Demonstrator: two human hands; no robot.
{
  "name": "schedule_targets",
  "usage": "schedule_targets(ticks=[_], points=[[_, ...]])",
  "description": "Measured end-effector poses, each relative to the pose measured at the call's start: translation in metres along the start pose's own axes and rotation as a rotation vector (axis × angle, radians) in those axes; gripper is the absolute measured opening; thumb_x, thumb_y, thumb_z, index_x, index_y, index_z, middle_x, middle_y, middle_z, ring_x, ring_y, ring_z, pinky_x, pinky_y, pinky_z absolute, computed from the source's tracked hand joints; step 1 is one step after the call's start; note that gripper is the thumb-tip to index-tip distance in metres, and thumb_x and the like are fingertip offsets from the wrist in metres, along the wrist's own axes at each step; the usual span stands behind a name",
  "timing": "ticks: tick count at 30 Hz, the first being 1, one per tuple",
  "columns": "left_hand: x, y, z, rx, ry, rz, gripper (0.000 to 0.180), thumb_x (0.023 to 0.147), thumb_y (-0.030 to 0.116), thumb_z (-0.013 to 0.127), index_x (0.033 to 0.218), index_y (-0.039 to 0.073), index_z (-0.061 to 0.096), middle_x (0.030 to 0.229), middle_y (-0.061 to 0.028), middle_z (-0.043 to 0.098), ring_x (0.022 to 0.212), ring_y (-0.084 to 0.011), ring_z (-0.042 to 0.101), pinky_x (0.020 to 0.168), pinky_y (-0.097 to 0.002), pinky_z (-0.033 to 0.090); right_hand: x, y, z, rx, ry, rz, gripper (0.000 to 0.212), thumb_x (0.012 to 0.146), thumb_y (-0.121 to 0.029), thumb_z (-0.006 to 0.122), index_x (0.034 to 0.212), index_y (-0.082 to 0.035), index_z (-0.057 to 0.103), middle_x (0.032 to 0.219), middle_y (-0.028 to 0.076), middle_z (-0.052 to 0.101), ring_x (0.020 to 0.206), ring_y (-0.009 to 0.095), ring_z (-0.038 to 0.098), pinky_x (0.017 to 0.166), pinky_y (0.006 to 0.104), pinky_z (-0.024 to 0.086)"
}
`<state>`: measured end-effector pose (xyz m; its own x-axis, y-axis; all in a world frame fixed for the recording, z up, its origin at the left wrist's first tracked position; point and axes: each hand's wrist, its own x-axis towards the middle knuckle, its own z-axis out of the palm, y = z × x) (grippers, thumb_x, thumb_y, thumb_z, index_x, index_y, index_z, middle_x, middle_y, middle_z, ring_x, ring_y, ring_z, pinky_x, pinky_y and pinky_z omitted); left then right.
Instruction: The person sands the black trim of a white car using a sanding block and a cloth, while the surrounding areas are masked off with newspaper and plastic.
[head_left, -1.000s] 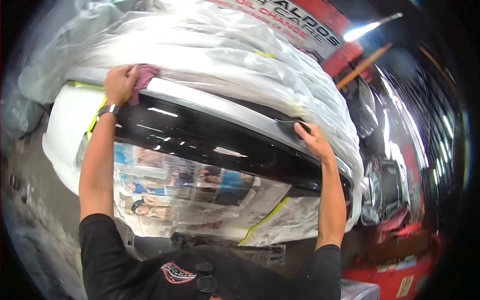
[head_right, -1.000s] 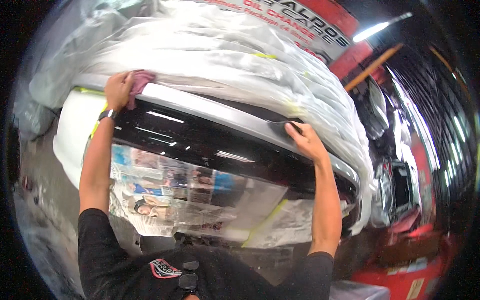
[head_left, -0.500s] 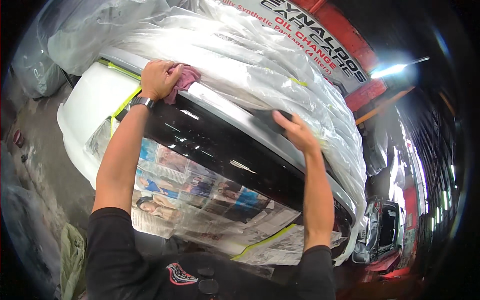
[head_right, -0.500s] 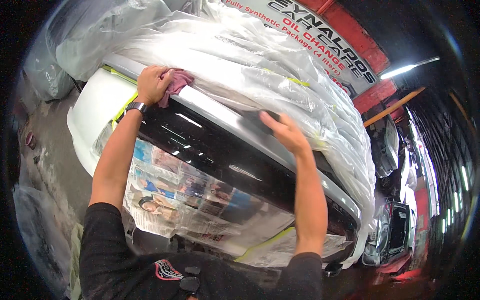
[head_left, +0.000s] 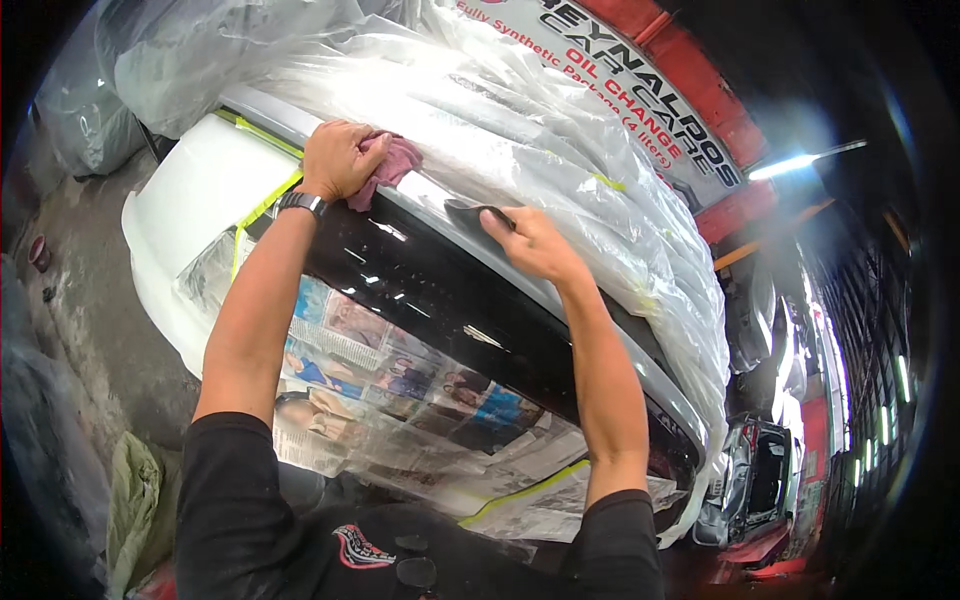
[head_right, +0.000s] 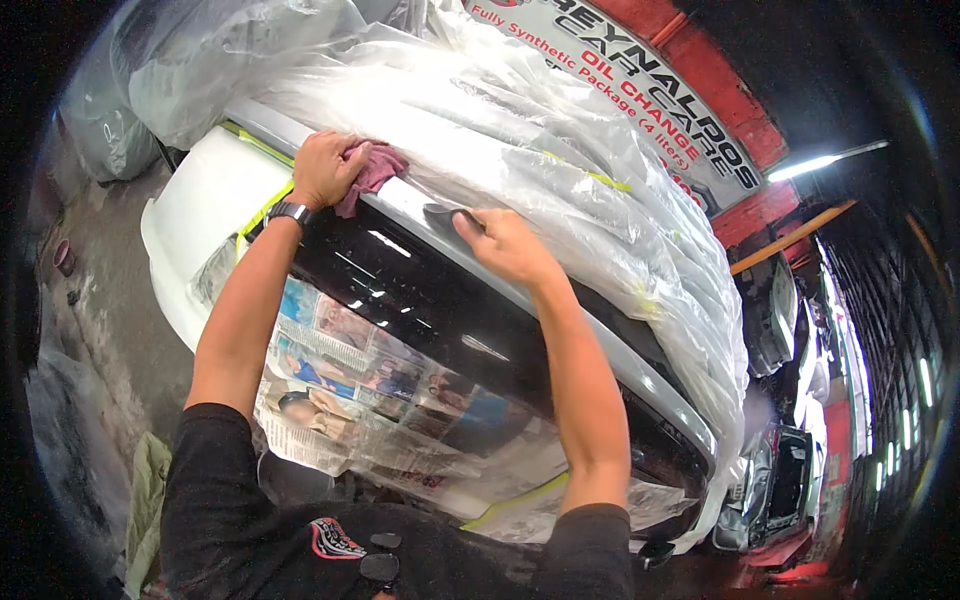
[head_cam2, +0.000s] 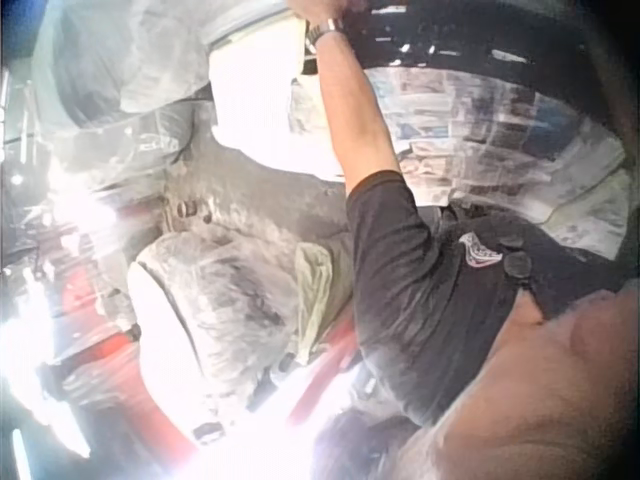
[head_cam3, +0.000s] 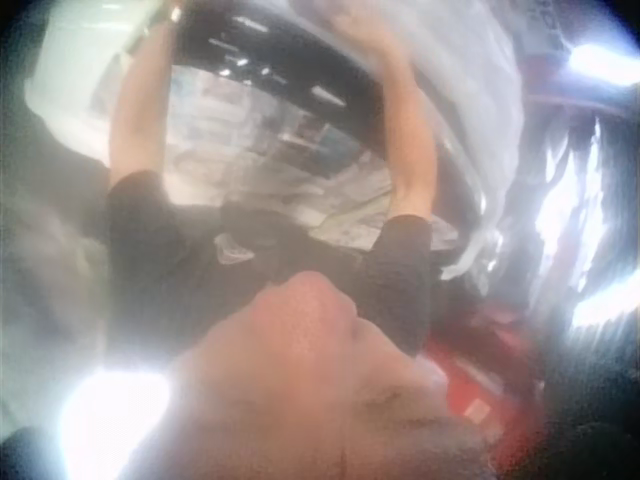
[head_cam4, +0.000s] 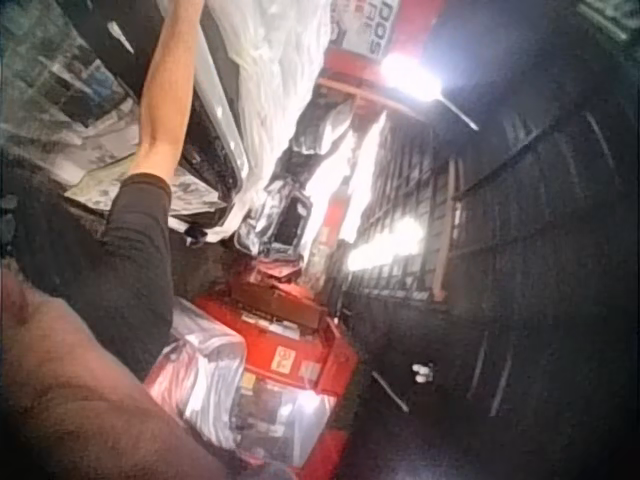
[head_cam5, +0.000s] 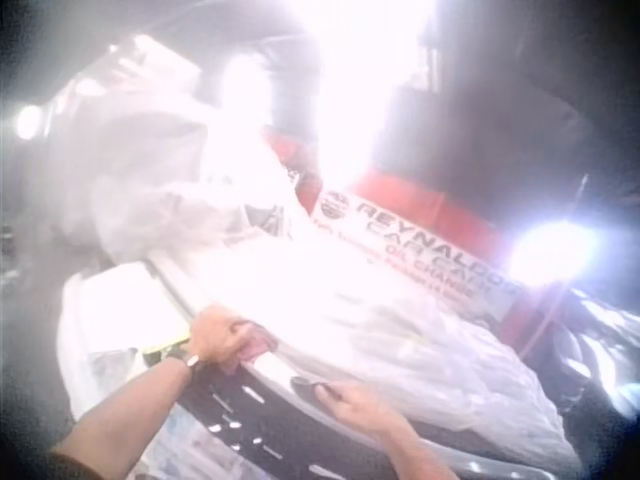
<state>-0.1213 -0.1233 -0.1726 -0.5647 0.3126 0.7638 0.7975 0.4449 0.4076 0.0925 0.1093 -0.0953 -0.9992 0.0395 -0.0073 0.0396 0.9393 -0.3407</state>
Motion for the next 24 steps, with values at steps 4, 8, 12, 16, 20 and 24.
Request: schedule_targets(ticks=[4, 8, 12, 16, 20, 24], points=[[-0.002, -0.003, -0.003, -0.017, 0.01, 0.007, 0.036, 0.089, 0.041, 0.061, 0.09, 0.01, 0.079, 0.082, -0.0149, 0.072, 0.083, -0.0358, 0.067, 0.08, -0.0448, 0.052, -0.048, 0.019, 0.002, 0.078, 0.21, -0.376, 0.034, 0.103, -0.024, 0.057, 0.122, 0.003, 0.066, 0.123, 0.026, 0.067, 0.115, 0.042, 0.064, 0.098, 0.0428, 0.05], [0.002, 0.002, 0.0, -0.031, 0.022, 0.009, 0.035, 0.087, 0.041, 0.062, 0.087, 0.01, 0.079, 0.081, -0.0143, 0.073, 0.082, -0.0353, 0.068, 0.08, -0.0447, 0.052, -0.057, 0.01, 0.016, 0.028, 0.26, -0.296, 0.033, 0.102, -0.017, 0.058, 0.127, 0.003, 0.064, 0.135, 0.024, 0.062, 0.126, 0.041, 0.058, 0.109, 0.0415, 0.045], [0.0, -0.003, -0.002, 0.005, -0.037, 0.028, 0.037, 0.092, 0.04, 0.058, 0.092, 0.008, 0.077, 0.081, -0.0173, 0.07, 0.082, -0.0373, 0.065, 0.079, -0.0463, 0.05, -0.012, -0.017, 0.021, 0.002, 0.206, -0.291, 0.034, 0.101, -0.014, 0.059, 0.132, 0.0, 0.062, 0.139, 0.021, 0.061, 0.128, 0.04, 0.058, 0.11, 0.0428, 0.045], [-0.003, -0.002, -0.008, 0.015, -0.031, 0.013, 0.037, 0.093, 0.039, 0.057, 0.096, 0.008, 0.077, 0.083, -0.0181, 0.07, 0.084, -0.0375, 0.065, 0.081, -0.0463, 0.05, -0.052, -0.002, 0.012, -0.132, 0.251, -0.312, 0.033, 0.101, -0.012, 0.059, 0.132, 0.0, 0.062, 0.137, 0.022, 0.062, 0.125, 0.041, 0.06, 0.106, 0.0423, 0.047], [-0.003, 0.006, 0.0, -0.006, -0.043, 0.002, 0.037, 0.093, 0.04, 0.058, 0.097, 0.009, 0.078, 0.085, -0.0173, 0.072, 0.086, -0.0372, 0.066, 0.083, -0.0458, 0.051, -0.036, -0.02, 0.027, -0.122, 0.298, -0.284, 0.031, 0.1, -0.011, 0.059, 0.128, 0.002, 0.063, 0.133, 0.023, 0.064, 0.123, 0.042, 0.06, 0.106, 0.0414, 0.048], [0.0, -0.005, 0.014, -0.059, -0.103, -0.043, 0.037, 0.093, 0.042, 0.058, 0.102, 0.013, 0.079, 0.091, -0.0176, 0.074, 0.092, -0.0375, 0.068, 0.087, -0.0473, 0.052, -0.018, -0.006, 0.041, -0.017, 0.361, -0.315, 0.031, 0.098, -0.013, 0.06, 0.125, 0.002, 0.064, 0.13, 0.024, 0.064, 0.118, 0.042, 0.062, 0.102, 0.0442, 0.05]])
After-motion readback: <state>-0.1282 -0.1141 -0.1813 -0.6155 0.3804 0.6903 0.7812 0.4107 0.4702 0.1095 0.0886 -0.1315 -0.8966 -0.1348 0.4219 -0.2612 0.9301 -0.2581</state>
